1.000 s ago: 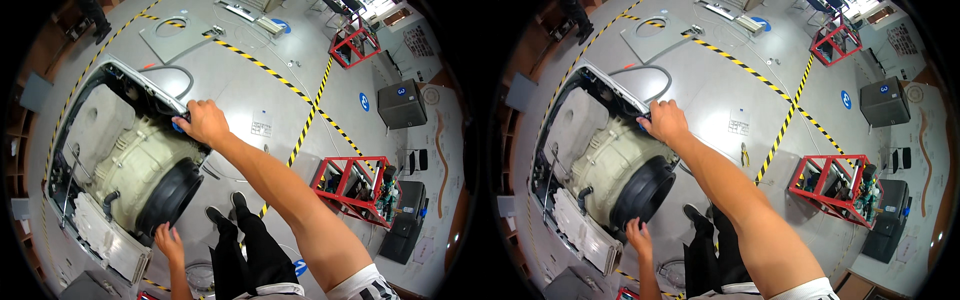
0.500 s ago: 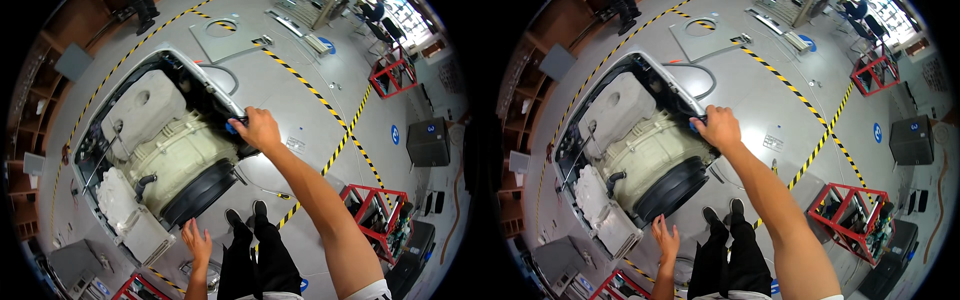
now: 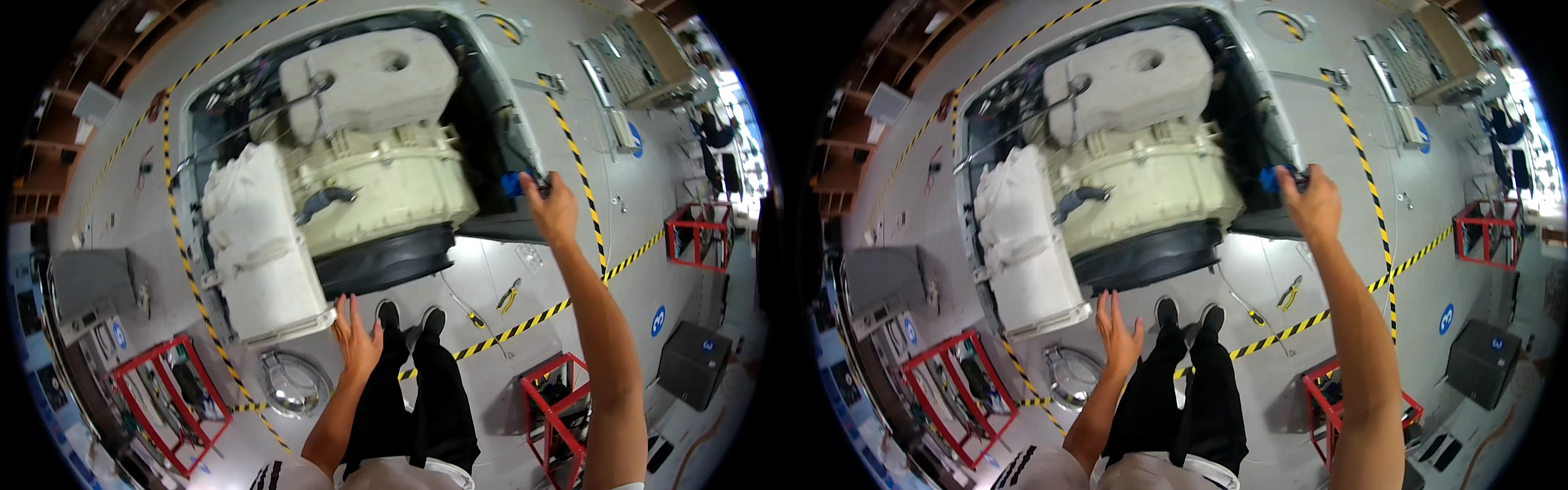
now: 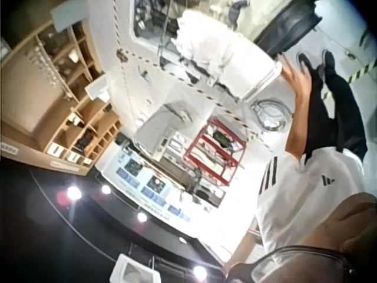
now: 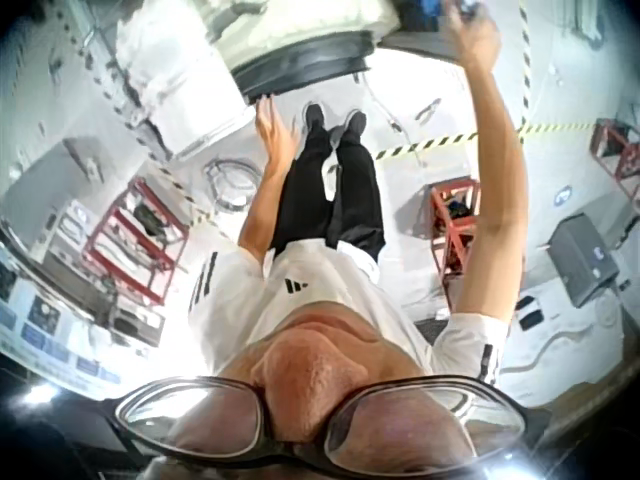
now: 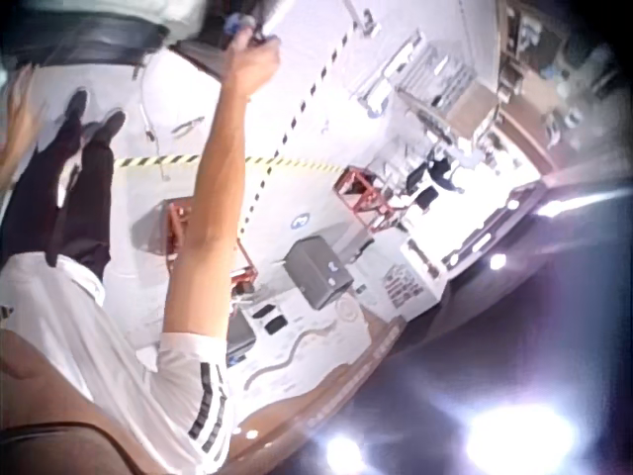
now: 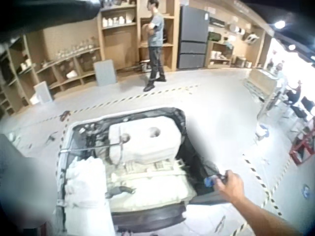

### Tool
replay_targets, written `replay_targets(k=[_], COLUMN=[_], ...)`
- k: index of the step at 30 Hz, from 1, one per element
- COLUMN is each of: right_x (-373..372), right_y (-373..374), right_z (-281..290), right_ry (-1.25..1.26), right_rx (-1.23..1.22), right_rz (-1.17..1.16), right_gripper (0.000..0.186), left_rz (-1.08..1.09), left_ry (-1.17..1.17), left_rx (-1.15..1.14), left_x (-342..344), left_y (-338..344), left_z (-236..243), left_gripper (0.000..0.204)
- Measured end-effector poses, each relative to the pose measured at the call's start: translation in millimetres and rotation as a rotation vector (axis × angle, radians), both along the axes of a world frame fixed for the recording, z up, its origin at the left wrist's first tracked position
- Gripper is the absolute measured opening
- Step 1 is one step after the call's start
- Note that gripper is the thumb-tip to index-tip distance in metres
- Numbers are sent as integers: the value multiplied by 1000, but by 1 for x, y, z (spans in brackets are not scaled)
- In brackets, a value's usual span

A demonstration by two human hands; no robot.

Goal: The person reaches into the inner drum of a washing machine and touches the interior surface by hand. They then manipulate the rubber door seal, pulling and tucking the edges around the frame while kneeling on the floor.

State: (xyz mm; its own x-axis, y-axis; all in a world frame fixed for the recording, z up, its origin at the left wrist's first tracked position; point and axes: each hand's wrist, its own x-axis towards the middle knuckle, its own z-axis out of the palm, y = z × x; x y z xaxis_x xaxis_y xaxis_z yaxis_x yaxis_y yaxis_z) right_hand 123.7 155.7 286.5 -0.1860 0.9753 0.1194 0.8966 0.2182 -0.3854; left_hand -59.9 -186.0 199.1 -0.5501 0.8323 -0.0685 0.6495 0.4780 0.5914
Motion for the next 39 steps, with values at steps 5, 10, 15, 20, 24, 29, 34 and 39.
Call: replay_targets(k=[5,10,15,20,24,29,34,39], right_x=[3,1,2,0,2,7,0,2], right_y=[2,-1,2,0,1,1,2,5], right_z=[1,6,1,8,1,2,7,4], right_ry=[-28,-38,-46,-19,-21,-21,-6,-4], right_rx=[22,-41,-35,-48,-23,-23,-61,-23], right_rz=[8,-18,-16,-30,-18,-16,-16,-6], right_gripper=[53,54,57,54,53,54,55,54], left_rz=[95,48,-7,-240,-375,-415,-518,-461], left_ry=[-96,-148,-155,-351,-168,312,391,138], left_rx=[-39,-14,-13,132,342,400,-39,-63], left_x=[-18,-20,-15,-4,-32,-105,-150,-147], left_y=[-14,-20,-25,-4,40,138,181,181], left_z=[-21,-17,-8,65,147,169,128,112], left_gripper=[70,69,55,27,22,21,30,25])
